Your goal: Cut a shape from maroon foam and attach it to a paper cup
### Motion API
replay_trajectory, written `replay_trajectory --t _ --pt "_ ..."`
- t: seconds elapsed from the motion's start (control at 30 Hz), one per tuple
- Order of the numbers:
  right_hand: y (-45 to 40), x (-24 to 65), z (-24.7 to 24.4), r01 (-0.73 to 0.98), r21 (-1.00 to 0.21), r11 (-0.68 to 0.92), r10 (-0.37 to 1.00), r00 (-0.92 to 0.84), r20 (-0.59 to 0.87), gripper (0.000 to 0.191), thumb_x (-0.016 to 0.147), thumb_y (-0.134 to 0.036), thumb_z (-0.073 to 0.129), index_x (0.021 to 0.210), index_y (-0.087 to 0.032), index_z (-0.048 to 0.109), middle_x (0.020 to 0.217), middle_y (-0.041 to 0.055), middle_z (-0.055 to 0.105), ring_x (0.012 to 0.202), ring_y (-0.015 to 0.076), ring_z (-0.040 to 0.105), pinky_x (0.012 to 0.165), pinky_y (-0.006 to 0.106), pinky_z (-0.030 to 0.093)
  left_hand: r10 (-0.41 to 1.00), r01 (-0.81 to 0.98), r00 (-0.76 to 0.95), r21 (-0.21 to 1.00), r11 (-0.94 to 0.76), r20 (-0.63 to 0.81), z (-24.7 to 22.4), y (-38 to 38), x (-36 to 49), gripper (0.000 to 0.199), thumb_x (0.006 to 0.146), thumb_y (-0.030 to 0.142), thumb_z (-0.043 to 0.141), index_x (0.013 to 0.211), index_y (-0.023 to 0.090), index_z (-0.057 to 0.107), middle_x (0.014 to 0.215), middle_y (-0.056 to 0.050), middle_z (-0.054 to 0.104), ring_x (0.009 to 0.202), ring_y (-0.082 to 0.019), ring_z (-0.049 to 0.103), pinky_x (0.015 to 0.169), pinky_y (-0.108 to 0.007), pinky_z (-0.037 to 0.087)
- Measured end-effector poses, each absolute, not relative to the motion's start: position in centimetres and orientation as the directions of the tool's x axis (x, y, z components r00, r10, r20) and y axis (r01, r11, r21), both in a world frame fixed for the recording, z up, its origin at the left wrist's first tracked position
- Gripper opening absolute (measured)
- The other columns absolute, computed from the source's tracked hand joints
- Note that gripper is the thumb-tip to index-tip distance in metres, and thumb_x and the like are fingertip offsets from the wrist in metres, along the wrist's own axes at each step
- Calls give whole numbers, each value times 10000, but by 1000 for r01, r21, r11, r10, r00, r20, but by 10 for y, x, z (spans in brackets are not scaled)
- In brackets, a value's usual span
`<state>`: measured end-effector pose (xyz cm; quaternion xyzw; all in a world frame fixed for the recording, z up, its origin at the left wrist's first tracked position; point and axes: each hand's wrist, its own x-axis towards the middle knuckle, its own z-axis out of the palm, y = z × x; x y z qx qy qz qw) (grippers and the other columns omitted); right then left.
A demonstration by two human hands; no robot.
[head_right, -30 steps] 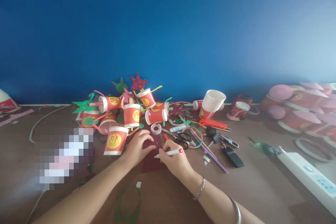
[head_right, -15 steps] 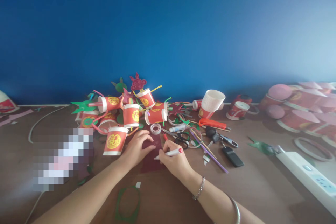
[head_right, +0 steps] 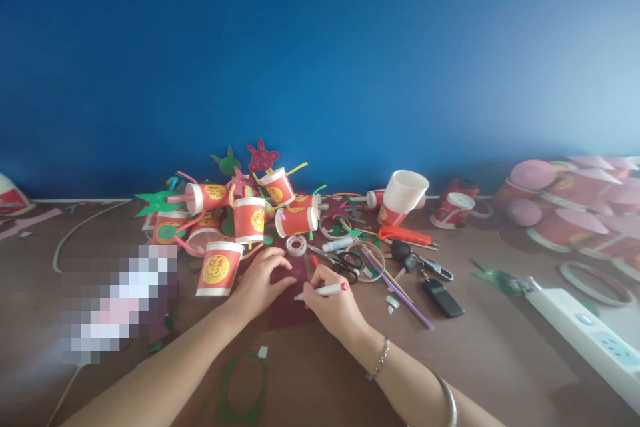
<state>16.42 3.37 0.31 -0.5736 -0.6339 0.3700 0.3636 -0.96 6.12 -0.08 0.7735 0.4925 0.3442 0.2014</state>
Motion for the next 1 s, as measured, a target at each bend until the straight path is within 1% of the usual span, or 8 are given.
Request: replay_trajectory --t 0.13,0.27,0.67,0.77,0.9,1.0 --pt "33 164 3 443 -892 88 994 -99 48 199 742 -189 526 576 -210 417 474 -31 591 447 111 493 444 206 356 899 621 276 651 -437 340 0 61 -9 156 698 178 712 806 207 604 1009 -65 599 1010 -249 568 868 -387 472" --pt "33 165 4 434 -898 71 994 -107 26 200 742 -184 523 575 -211 417 466 -31 597 449 119 520 452 211 370 900 627 280 647 -435 334 -1 61 -9 152 702 179 710 807 203 602 1013 -68 598 1016 -248 566 870 -384 471" --pt "34 164 1 439 -895 73 995 -95 34 199 746 -200 540 582 -206 427 476 -28 602 443 109 491 435 200 347 903 630 278 647 -430 328 -2 61 -10 153 703 185 711 808 202 601 1021 -66 594 1031 -245 557 879 -378 462" --pt "34 165 4 391 -917 72 994 -106 33 211 755 -201 541 580 -207 423 472 -25 599 432 110 503 437 203 351 901 627 276 648 -432 334 -3 62 -10 139 709 200 704 806 208 604 1011 -57 596 1022 -243 558 877 -381 462" --pt "30 166 9 296 -950 101 991 -117 69 272 813 -293 531 582 -206 418 452 -27 554 433 114 510 447 209 358 917 640 269 657 -398 294 -3 63 -9 124 712 222 699 800 214 612 1034 -53 588 1038 -248 552 891 -391 458" --pt "27 166 11 304 -947 104 984 -172 53 263 802 -304 559 601 -204 423 450 -40 530 417 103 478 430 204 344 929 648 266 666 -369 257 -2 63 -9 129 713 227 702 808 212 616 1064 -61 577 1048 -250 550 896 -393 457"
